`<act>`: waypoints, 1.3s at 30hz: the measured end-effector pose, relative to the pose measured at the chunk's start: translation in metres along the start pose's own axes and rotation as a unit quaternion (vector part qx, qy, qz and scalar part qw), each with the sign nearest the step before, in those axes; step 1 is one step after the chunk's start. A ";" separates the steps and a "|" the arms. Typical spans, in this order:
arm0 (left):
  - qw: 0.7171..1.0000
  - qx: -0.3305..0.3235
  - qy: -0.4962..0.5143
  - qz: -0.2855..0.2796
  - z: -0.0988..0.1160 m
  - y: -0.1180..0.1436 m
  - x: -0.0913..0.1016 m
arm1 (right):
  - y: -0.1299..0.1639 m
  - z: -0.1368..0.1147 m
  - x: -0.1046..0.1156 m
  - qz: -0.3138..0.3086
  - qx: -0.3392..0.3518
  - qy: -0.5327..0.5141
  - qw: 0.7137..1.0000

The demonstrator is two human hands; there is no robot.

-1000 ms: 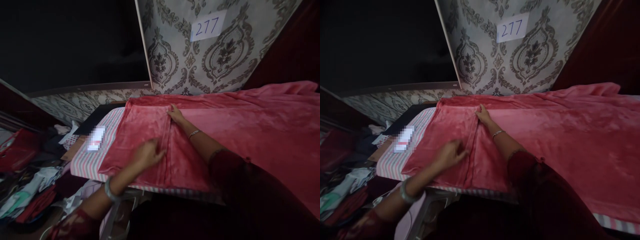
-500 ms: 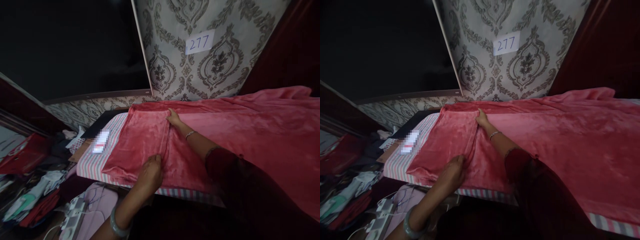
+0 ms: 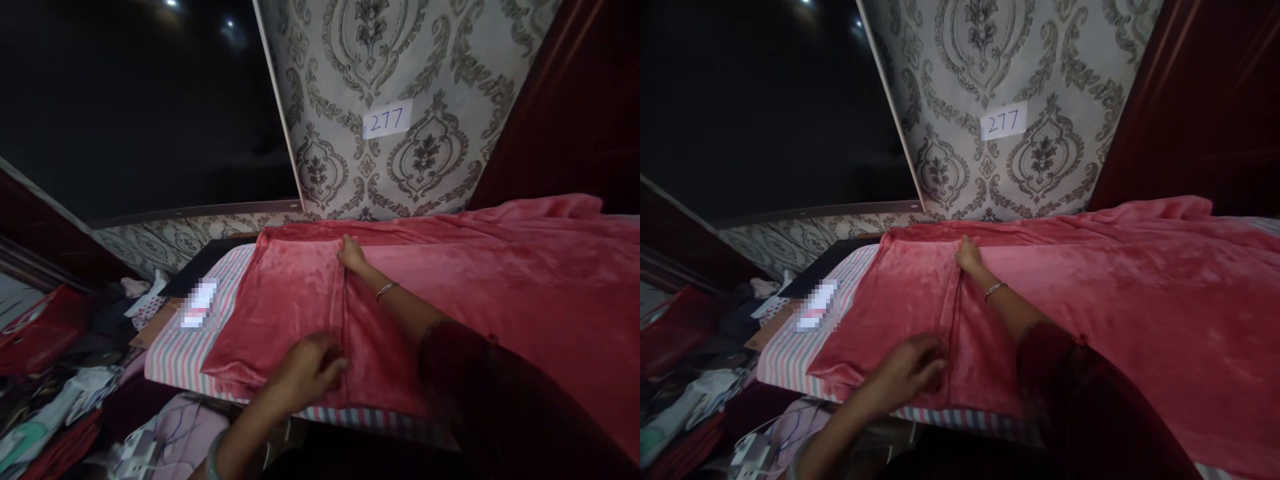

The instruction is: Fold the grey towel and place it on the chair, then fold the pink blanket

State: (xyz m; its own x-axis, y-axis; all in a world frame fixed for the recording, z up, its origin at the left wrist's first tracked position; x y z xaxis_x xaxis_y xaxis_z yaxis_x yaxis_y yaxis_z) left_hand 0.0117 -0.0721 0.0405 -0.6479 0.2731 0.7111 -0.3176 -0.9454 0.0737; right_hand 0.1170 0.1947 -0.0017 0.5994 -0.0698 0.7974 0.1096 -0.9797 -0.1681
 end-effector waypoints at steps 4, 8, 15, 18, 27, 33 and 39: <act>0.989 -0.001 -0.072 0.128 -0.020 -0.017 0.035 | 0.025 -0.030 0.002 0.018 0.115 0.103 0.988; 0.976 0.067 -0.184 0.097 -0.040 -0.013 0.011 | 0.062 -0.033 -0.022 -0.053 0.198 0.203 0.958; 0.977 0.038 -0.170 0.122 -0.051 0.009 -0.040 | 0.074 -0.015 -0.037 -0.081 0.190 0.248 0.947; 0.988 0.004 -0.118 0.098 -0.045 0.015 -0.031 | 0.078 -0.024 -0.027 -0.112 0.171 0.261 0.943; 0.942 0.146 -0.198 0.228 -0.087 0.060 0.047 | 0.190 -0.021 -0.016 -0.163 0.349 0.216 0.897; 0.931 0.223 -0.220 0.190 -0.124 0.070 0.032 | 0.214 0.000 -0.015 -0.171 0.352 0.209 0.896; 0.933 0.219 -0.221 0.183 -0.124 0.074 0.035 | 0.215 -0.003 0.001 -0.191 0.346 0.198 0.897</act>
State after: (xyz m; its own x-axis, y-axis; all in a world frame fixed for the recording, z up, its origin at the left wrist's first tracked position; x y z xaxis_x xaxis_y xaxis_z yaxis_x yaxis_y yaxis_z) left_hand -0.1204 -0.1108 -0.0153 -0.2787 -0.0908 0.9561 0.2454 -0.9692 -0.0205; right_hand 0.1391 -0.0170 -0.0352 0.1005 0.0500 0.9937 0.7952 -0.6042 -0.0500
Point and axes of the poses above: each hand's wrist, its own y-axis away from the middle knuckle, its own x-axis out of the back of the hand, z = x × y, the point moved 2 cm from there along -y, towards the middle knuckle, and after that the axes turned 11 degrees about y, right-handed, at the moved point
